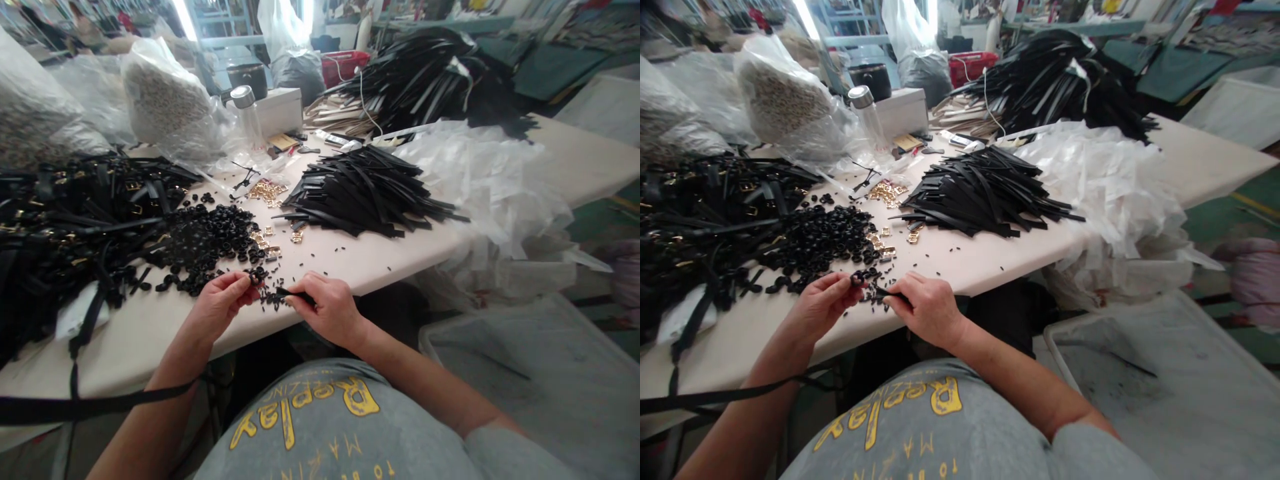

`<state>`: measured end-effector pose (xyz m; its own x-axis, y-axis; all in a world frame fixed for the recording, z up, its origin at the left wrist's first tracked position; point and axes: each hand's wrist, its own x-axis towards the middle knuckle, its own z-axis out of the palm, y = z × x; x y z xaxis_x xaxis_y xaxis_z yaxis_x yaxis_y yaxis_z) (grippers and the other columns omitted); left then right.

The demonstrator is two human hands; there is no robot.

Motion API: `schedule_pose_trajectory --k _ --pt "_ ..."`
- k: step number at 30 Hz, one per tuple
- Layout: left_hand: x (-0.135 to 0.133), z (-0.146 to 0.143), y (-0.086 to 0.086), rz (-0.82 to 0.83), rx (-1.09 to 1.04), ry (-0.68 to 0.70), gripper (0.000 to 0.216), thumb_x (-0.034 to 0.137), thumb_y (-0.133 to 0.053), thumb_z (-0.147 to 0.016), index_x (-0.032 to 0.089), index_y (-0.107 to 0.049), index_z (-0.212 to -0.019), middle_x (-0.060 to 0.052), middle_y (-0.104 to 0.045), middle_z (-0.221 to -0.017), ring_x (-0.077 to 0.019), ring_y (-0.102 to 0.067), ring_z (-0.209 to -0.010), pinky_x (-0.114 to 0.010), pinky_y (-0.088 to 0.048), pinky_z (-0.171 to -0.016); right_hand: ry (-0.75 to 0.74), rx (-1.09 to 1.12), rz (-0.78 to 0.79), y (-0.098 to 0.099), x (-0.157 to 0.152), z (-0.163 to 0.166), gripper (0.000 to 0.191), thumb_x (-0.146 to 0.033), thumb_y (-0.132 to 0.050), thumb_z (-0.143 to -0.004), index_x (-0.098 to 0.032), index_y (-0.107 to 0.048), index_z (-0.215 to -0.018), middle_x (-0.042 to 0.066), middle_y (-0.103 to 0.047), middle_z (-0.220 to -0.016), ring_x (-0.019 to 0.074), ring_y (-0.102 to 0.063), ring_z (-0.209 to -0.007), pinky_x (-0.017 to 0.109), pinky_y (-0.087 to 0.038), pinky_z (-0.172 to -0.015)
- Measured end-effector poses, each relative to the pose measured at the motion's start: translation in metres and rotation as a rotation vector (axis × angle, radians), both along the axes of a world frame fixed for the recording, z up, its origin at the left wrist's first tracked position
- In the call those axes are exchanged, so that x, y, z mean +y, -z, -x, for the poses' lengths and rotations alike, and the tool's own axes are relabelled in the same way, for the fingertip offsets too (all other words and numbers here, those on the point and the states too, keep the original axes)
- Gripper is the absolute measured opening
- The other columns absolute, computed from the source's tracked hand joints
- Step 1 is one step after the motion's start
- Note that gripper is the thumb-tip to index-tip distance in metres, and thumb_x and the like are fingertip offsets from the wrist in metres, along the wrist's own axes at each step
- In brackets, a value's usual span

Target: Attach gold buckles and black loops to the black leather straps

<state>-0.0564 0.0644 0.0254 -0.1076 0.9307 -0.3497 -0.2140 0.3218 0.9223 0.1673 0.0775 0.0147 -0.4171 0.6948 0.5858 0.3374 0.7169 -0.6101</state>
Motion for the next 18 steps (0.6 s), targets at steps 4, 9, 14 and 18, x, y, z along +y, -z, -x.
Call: schedule_pose_trajectory --k 4,9,14,18 --pt "-0.015 -0.02 -0.001 -0.018 -0.124 0.054 0.037 0.044 -0.089 -0.06 0.014 -0.071 -0.072 -0.003 -0.069 -0.067 -0.0112 -0.061 -0.06 -0.02 -0.047 -0.057 0.028 0.001 -0.063 -0.006 0.001 0.005 0.021 -0.031 -0.053 -0.099 -0.018 -0.061 -0.085 0.001 -0.063 -0.073 0.0126 -0.058 -0.066 0.024 -0.043 -0.063" --pt "-0.022 -0.03 0.002 -0.02 -0.154 0.045 0.038 0.043 -0.089 -0.062 0.015 -0.064 -0.071 -0.001 -0.067 -0.064 -0.01 -0.06 -0.057 -0.019 -0.047 -0.054 0.056 -0.103 -0.108 -0.005 -0.003 0.003 0.024 -0.033 -0.048 -0.102 -0.018 -0.061 -0.087 0.002 -0.064 -0.074 0.0129 -0.059 -0.067 0.024 -0.042 -0.062" --pt "-0.027 -0.037 0.005 -0.02 -0.12 0.024 0.04 0.038 -0.09 -0.059 0.018 -0.063 -0.08 0.002 -0.065 -0.06 -0.0106 -0.06 -0.053 -0.018 -0.045 -0.049 0.044 -0.148 -0.164 -0.002 -0.01 -0.004 0.023 -0.031 -0.051 -0.101 -0.017 -0.062 -0.086 0.002 -0.063 -0.073 0.0123 -0.057 -0.064 0.024 -0.04 -0.061" --pt "-0.034 -0.035 0.01 -0.044 0.021 0.093 0.033 0.038 -0.085 -0.064 0.016 -0.067 -0.08 0.0 -0.067 -0.059 -0.0124 -0.061 -0.052 -0.022 -0.048 -0.052 -0.031 -0.198 -0.194 0.001 -0.014 -0.007 0.025 -0.028 -0.049 -0.101 -0.017 -0.062 -0.084 0.002 -0.063 -0.072 0.0123 -0.058 -0.066 0.025 -0.039 -0.061"
